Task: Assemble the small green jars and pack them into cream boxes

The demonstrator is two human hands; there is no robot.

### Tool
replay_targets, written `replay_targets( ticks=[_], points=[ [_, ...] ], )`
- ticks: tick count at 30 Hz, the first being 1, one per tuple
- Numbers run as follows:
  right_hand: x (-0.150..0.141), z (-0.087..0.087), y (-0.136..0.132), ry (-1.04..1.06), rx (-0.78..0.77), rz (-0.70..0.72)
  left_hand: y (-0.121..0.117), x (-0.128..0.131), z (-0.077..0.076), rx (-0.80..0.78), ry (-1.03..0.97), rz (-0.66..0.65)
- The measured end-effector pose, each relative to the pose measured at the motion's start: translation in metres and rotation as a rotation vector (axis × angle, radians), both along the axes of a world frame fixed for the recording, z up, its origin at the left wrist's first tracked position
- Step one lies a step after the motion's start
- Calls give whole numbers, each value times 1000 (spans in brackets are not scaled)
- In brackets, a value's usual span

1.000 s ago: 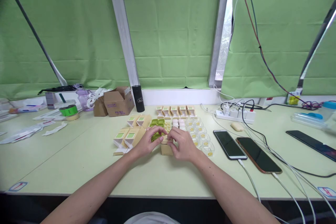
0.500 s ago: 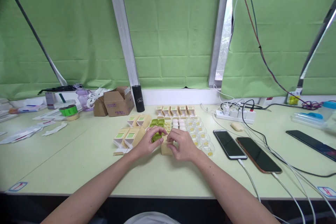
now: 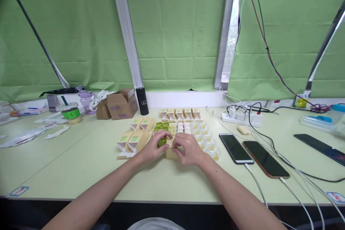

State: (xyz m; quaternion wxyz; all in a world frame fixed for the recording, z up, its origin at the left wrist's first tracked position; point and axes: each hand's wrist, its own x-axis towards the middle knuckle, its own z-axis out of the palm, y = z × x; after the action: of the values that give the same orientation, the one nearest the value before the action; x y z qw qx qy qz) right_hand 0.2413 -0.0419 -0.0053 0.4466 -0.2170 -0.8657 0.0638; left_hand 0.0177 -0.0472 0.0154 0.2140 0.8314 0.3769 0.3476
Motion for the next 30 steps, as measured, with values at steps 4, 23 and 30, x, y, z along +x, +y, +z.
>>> replay_targets(
  ticks=[4,23,30],
  points=[
    [10,10,0,-86,-95,-84,2,-3,-1,-9,-5,2],
    [17,24,-1,-160,-170,-77,5,-2,-3,-2,-52,90],
    [18,15,7,-187,-118,-173,6,-1,-3,8,-89,61]
  ],
)
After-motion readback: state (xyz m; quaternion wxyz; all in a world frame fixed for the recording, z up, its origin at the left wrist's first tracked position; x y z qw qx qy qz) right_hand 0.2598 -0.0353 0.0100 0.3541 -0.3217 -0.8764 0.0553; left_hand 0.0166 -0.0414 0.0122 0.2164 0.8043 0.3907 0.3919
